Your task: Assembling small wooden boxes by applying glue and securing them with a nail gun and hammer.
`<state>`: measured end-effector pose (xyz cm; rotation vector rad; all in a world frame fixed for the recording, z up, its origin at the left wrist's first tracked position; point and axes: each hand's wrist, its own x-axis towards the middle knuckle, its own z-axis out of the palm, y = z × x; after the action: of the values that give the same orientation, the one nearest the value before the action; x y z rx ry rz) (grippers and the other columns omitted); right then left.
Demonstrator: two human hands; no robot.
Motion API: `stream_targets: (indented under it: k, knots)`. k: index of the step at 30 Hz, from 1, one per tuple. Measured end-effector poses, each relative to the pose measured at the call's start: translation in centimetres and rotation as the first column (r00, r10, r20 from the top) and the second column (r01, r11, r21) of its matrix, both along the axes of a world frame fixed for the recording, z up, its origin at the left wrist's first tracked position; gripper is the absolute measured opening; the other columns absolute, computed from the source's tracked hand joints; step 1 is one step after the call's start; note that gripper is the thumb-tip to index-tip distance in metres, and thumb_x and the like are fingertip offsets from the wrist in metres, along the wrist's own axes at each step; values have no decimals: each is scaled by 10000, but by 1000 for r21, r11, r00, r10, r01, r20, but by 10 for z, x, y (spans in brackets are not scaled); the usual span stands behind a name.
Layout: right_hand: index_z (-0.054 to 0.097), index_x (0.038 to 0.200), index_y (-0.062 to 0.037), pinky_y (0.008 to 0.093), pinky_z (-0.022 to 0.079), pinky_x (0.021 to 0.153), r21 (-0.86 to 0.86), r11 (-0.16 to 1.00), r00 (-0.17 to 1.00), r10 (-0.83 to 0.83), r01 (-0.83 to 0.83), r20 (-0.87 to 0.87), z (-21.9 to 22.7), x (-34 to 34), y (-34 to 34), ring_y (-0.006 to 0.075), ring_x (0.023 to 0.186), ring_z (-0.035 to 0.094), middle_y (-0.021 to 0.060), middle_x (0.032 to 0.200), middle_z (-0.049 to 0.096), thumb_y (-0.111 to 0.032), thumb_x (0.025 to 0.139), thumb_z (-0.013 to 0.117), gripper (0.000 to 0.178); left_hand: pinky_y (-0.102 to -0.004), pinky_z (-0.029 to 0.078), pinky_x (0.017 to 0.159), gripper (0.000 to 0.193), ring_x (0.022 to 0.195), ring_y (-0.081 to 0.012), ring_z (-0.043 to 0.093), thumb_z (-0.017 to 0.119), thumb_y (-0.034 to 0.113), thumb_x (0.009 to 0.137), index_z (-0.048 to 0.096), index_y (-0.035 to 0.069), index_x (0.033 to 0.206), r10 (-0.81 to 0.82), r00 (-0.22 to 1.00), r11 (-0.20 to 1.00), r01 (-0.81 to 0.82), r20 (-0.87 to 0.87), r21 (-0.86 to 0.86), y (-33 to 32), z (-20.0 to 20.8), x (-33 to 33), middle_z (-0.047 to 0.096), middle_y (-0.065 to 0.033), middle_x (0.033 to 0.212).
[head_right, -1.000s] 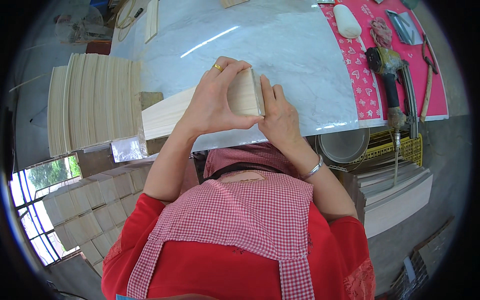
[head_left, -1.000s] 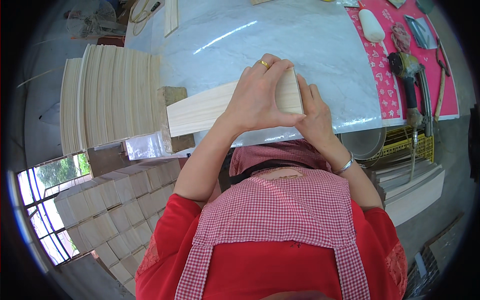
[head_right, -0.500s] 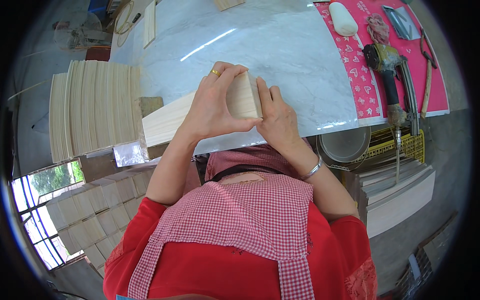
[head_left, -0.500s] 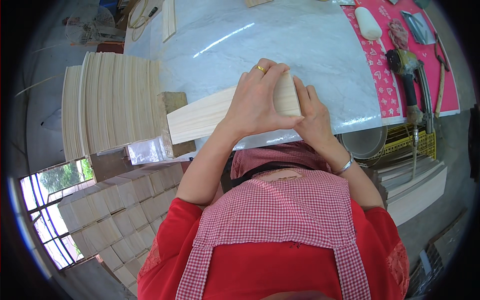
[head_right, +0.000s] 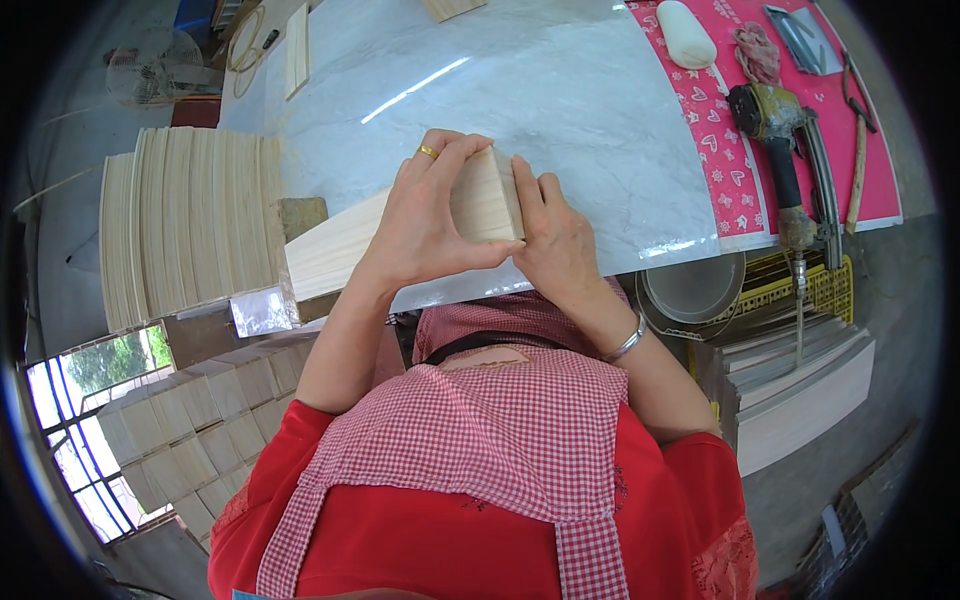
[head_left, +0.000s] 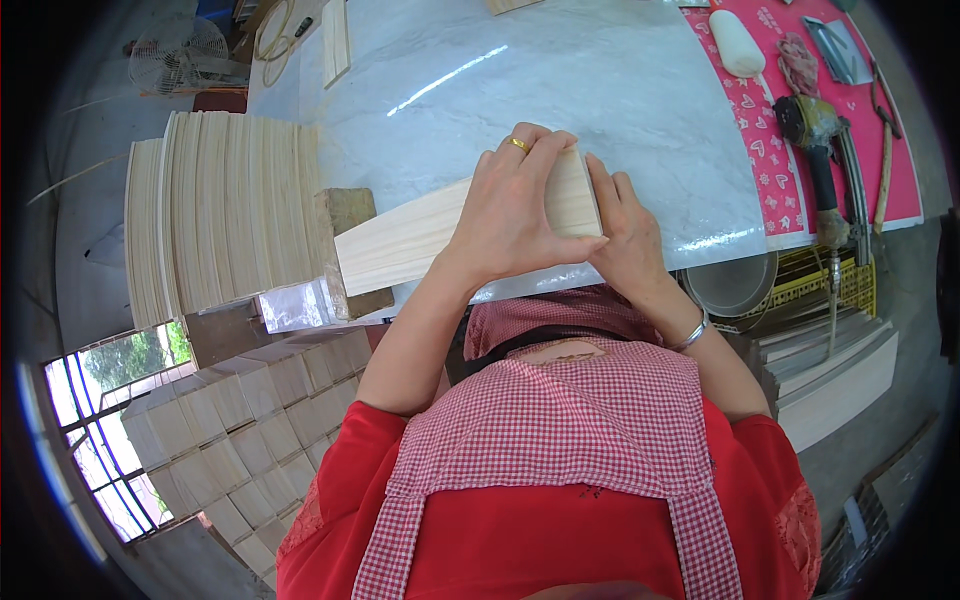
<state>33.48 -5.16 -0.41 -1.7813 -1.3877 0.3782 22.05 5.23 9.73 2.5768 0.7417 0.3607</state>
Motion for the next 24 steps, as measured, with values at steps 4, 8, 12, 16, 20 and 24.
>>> stream_targets:
  k: [4,8,12,16,20,24]
  knots:
    - [412,1418,-15,424,540,613,-10,1000,1000,-5,5,-4,1,0,0,354,742,635,160,1005,510,-38,729,696,745,-404,421,860,830,1021,-313,558,848,370,534,552,15,1223,6,1000,1000,-6,-7,-4,0,0,0,552,-143,1151]
    - [417,1414,-16,424,540,613,-16,1000,1000,-9,9,-17,1,-1,1,353,748,635,158,1006,510,-42,731,697,738,-418,431,891,904,1035,-324,552,862,392,515,523,45,1278,6,999,1000,-7,-50,-23,2,-1,1,527,-148,1180]
    - [421,1411,-19,422,541,614,-12,1000,1000,-11,11,-22,0,-1,0,353,751,635,158,1005,510,-42,733,695,732,-415,424,880,891,1029,-317,553,864,392,511,522,42,1255,15,997,999,-19,-77,-41,3,-1,2,533,-140,1172]
    - [423,1410,-20,422,542,617,-2,1000,1000,-16,16,-27,-1,-1,1,352,752,635,156,998,506,-42,734,692,727,-409,410,843,840,1030,-302,549,860,371,513,539,29,1210,20,998,999,-23,-61,-45,2,0,4,537,-121,1147]
    - [408,1419,-24,440,541,636,-22,1000,998,-13,12,-57,-1,-1,1,358,780,635,161,1021,512,-44,736,696,741,-408,404,843,844,1032,-303,547,865,368,501,540,32,1204,25,997,999,-28,-71,-45,2,1,5,540,-119,1144]
    - [462,1382,-23,436,530,683,39,999,988,-4,10,-157,1,3,-9,352,804,625,157,1073,532,-50,726,723,707,-413,423,871,877,1023,-304,554,883,366,502,528,30,1230,12,996,999,-15,-86,-34,3,-1,4,539,-126,1151]
